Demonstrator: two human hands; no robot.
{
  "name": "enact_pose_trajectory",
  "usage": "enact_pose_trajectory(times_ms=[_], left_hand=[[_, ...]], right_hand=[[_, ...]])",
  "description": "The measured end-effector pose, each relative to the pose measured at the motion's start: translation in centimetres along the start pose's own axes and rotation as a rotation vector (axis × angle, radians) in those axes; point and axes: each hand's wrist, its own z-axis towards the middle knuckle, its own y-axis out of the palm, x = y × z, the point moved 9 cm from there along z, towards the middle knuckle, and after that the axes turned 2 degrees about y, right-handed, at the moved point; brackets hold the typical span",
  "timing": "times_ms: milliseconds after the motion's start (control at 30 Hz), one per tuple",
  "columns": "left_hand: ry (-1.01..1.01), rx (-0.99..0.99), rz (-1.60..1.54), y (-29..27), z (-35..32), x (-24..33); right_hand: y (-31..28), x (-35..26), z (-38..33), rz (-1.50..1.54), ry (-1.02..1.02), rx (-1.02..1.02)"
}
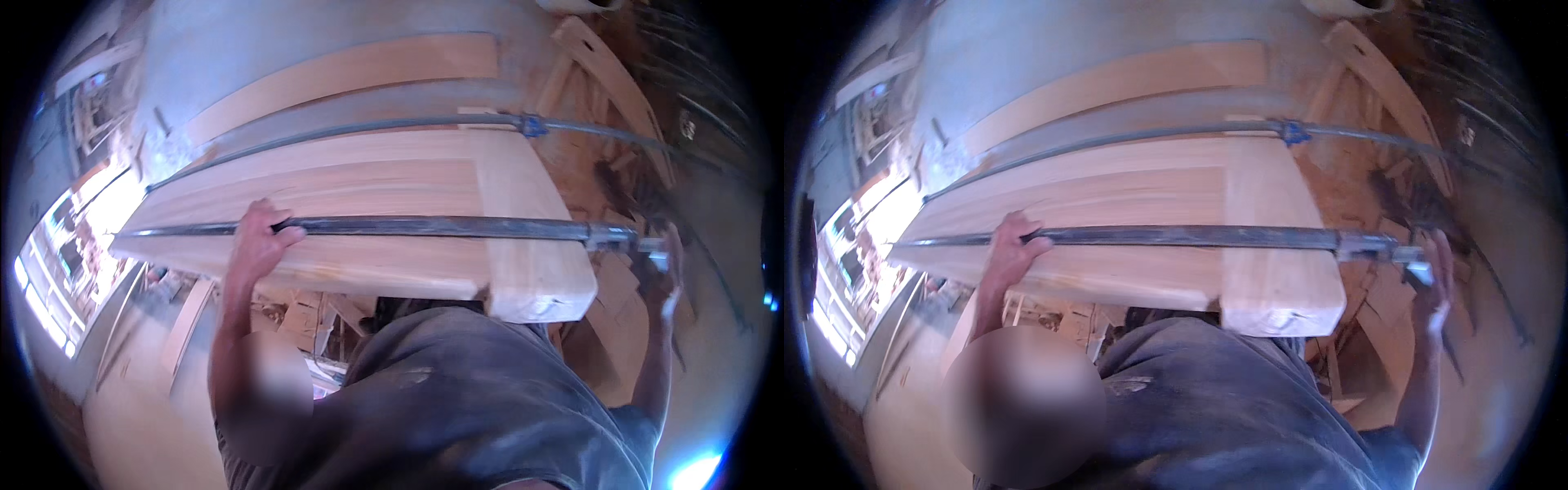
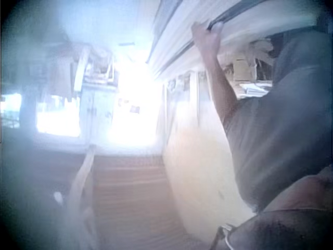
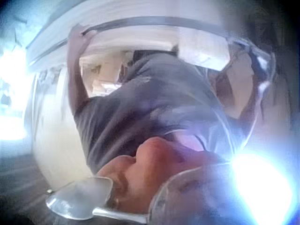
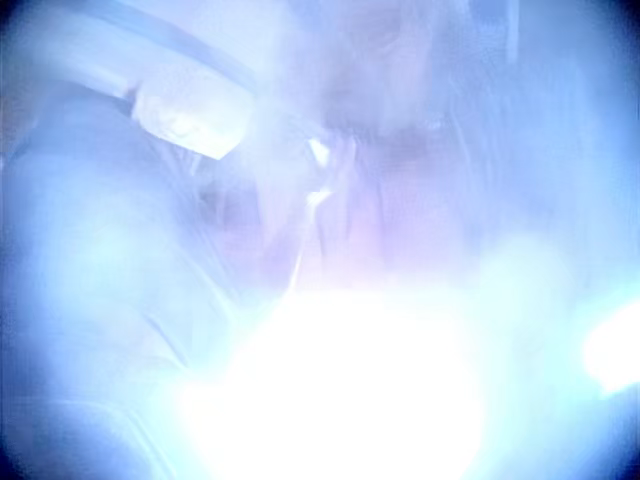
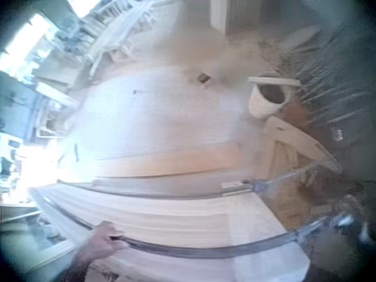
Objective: The person tightens a long bar clamp onto wood boards by turning the handle, repositions the clamped assembly, and then picks up a small piece of wood with hardware attached.
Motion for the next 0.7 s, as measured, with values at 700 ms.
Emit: enact_pose_trajectory(times_ms=[700], left_hand=[[-0.071,0.002,-0.173,0.8,0.1,-2.5]], right_hand=[[3.2,0.0,1.4,0.496,0.990,-0.666]])
